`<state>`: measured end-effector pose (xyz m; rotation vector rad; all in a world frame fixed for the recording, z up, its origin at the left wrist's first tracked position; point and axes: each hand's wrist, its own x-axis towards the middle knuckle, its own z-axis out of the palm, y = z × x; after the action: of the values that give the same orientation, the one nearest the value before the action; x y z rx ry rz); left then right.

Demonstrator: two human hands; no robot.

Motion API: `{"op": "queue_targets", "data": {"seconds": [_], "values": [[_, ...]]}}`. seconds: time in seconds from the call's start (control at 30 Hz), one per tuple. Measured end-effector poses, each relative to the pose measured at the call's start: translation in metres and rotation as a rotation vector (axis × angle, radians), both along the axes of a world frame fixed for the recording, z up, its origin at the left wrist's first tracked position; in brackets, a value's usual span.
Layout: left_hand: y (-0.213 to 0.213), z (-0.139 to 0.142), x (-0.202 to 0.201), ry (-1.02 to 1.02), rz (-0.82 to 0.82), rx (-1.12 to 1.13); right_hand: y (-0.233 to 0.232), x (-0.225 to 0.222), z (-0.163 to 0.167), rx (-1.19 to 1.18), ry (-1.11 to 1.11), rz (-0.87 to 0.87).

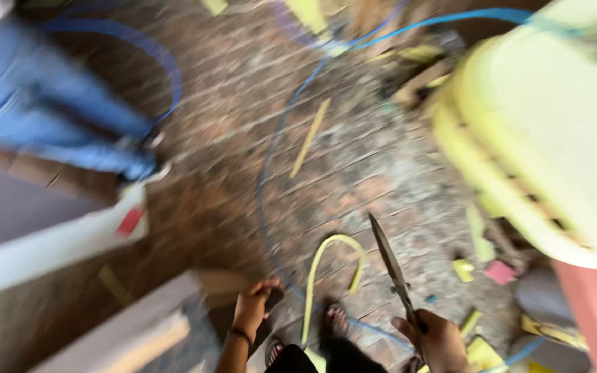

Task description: The person staples fabric onto a wooden furniture frame using a pneumatic staple gun, then trims excess fabric with shears. The person works along the edges of the frame, securing the fabric and cutting away overhang.

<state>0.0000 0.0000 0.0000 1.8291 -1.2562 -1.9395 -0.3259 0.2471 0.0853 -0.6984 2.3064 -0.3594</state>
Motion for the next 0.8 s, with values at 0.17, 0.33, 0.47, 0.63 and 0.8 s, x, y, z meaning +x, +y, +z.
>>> {"op": "queue_targets", "data": {"seconds": [0.17,0.33,0.47,0.63,0.8], "values": [[-0.009,-0.002,-0.116,0.174,0.019,0.106,-0.006,-0.092,0.073,-0.238,-0.038,-0.414],[-0.082,0.005,-0.204,0.301,-0.126,0.090,-0.025,-0.201,0.088,-0.361,0.161,-0.536],[-0.145,0.023,-0.305,0.328,-0.214,0.085,-0.027,-0.305,0.103,0.022,0.480,-0.414],[-0.206,0.049,-0.423,0.343,-0.370,0.103,-0.038,-0.401,0.109,0.407,0.479,-0.411],[-0.230,0.057,-0.499,0.260,-0.569,0.079,0.003,-0.419,0.082,0.113,0.529,-0.459]]}}
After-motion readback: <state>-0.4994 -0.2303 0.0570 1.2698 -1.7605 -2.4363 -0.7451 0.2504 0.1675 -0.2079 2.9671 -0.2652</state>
